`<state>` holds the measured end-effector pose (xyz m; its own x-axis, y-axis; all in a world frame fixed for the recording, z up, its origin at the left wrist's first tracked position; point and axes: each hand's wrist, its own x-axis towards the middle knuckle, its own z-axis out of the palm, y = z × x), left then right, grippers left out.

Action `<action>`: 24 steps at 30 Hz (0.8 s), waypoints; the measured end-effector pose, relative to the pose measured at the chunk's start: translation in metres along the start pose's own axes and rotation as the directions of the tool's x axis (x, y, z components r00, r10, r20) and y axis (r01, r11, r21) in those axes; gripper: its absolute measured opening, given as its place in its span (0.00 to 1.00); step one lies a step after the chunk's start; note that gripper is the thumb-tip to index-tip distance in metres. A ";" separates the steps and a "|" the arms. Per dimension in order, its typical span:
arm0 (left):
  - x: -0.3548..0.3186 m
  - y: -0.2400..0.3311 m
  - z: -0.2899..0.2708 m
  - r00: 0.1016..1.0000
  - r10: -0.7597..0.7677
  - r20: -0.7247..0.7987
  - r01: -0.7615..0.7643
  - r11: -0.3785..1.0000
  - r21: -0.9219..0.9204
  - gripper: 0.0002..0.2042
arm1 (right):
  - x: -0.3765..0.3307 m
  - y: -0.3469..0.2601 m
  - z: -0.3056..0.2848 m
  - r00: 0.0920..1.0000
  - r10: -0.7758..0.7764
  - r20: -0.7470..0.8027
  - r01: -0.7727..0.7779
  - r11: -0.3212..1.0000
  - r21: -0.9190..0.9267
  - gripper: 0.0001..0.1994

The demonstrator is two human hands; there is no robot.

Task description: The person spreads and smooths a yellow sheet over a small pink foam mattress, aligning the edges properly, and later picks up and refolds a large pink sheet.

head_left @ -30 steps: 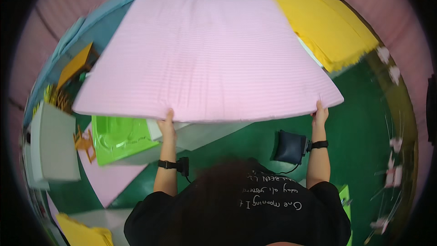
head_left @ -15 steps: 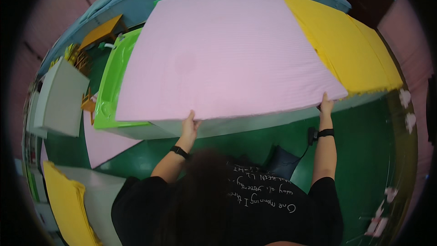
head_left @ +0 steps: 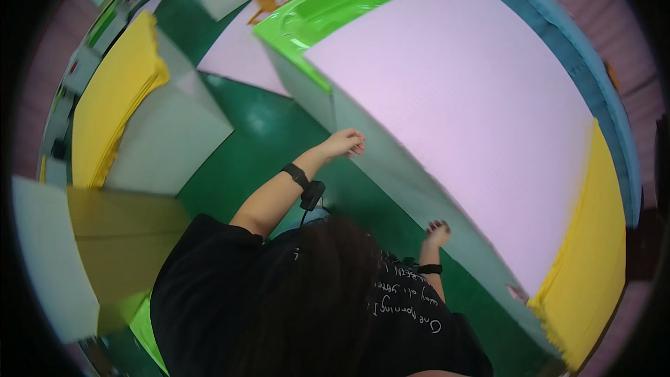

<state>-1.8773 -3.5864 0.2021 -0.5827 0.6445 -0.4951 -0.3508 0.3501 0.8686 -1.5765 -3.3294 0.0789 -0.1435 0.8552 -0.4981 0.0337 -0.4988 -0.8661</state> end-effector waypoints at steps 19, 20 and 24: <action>-0.203 -0.205 -0.353 0.396 -0.497 -0.772 -0.600 0.496 -0.627 0.05 | -0.161 0.084 0.377 0.355 0.316 0.880 0.451 0.767 -0.457 0.06; -0.201 -0.201 -0.367 0.373 -0.458 -0.807 -0.597 0.547 -0.587 0.05 | -0.173 0.085 0.404 0.316 0.316 0.895 0.453 0.778 -0.435 0.06; -0.189 -0.175 -0.412 0.433 -0.394 -0.810 -0.585 0.561 -0.586 0.05 | -0.224 0.083 0.511 0.241 0.281 0.929 0.473 0.802 -0.365 0.06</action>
<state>-2.0074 -4.0492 0.1341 -0.7082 -0.4095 -0.5751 -0.2858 -0.5785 0.7640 -2.0470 -3.6349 0.1402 -0.9440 -0.0645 -0.3236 0.3203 0.0560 -0.9457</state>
